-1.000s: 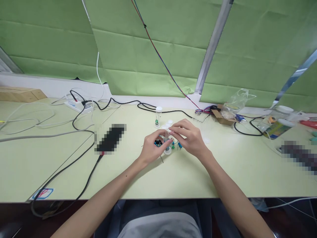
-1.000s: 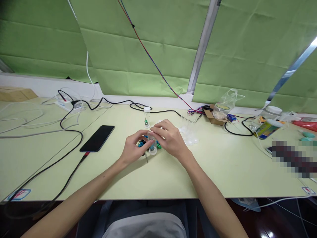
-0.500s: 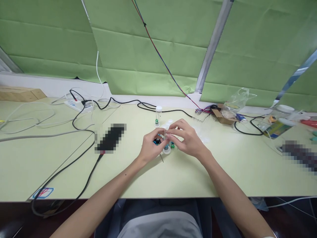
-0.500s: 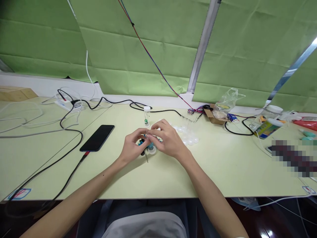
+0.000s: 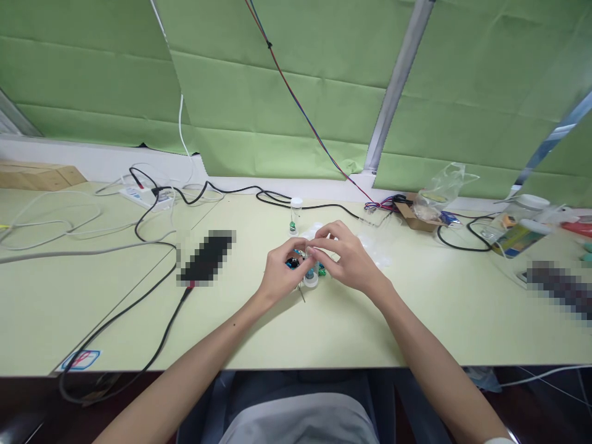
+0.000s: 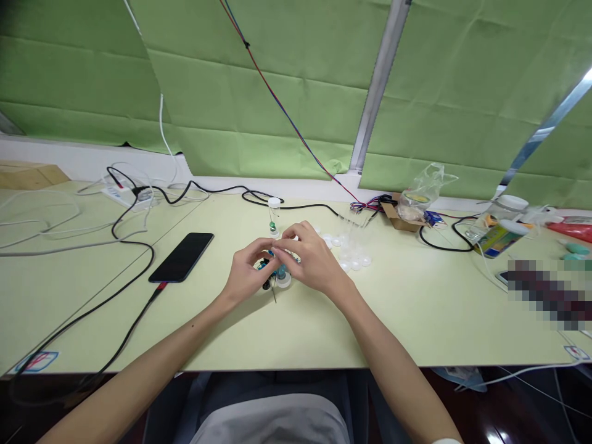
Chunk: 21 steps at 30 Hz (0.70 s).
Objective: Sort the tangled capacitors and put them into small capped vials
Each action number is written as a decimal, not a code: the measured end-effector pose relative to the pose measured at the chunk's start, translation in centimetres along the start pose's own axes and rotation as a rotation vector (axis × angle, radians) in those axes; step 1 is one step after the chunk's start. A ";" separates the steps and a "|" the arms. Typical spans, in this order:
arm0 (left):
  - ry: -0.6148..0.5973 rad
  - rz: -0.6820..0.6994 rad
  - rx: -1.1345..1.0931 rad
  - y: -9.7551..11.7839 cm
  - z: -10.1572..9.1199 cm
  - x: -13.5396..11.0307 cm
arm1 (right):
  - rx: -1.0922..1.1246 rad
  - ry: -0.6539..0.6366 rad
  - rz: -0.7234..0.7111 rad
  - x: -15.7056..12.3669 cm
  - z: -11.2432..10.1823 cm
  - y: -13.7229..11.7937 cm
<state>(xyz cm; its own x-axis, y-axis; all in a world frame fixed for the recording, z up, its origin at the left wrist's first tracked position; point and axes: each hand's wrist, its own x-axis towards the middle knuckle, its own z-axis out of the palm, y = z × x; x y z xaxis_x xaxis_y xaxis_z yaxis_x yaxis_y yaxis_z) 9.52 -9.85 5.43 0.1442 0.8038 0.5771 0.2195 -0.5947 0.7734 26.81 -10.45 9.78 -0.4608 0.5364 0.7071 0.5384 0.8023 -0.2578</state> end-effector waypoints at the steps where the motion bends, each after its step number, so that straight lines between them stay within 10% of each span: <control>1: 0.001 0.000 -0.002 0.0 0.0 0.0 | 0.003 0.001 0.001 0.0 0.0 0.0; 15: 0.037 0.006 0.008 -0.2 -0.1 0.2 | 0.080 0.116 0.082 0.3 -0.5 1.8; 21: 0.100 -0.013 0.003 0.1 -0.1 0.3 | -0.127 -0.181 0.395 0.1 0.9 7.1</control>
<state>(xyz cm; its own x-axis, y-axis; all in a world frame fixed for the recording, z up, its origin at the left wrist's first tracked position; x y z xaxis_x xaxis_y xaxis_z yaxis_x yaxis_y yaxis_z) 9.48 -9.66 5.65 0.0443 0.8056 0.5907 0.2233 -0.5844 0.7802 29.96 -4.47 7.45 -0.3129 0.8411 0.4411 0.7748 0.4946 -0.3936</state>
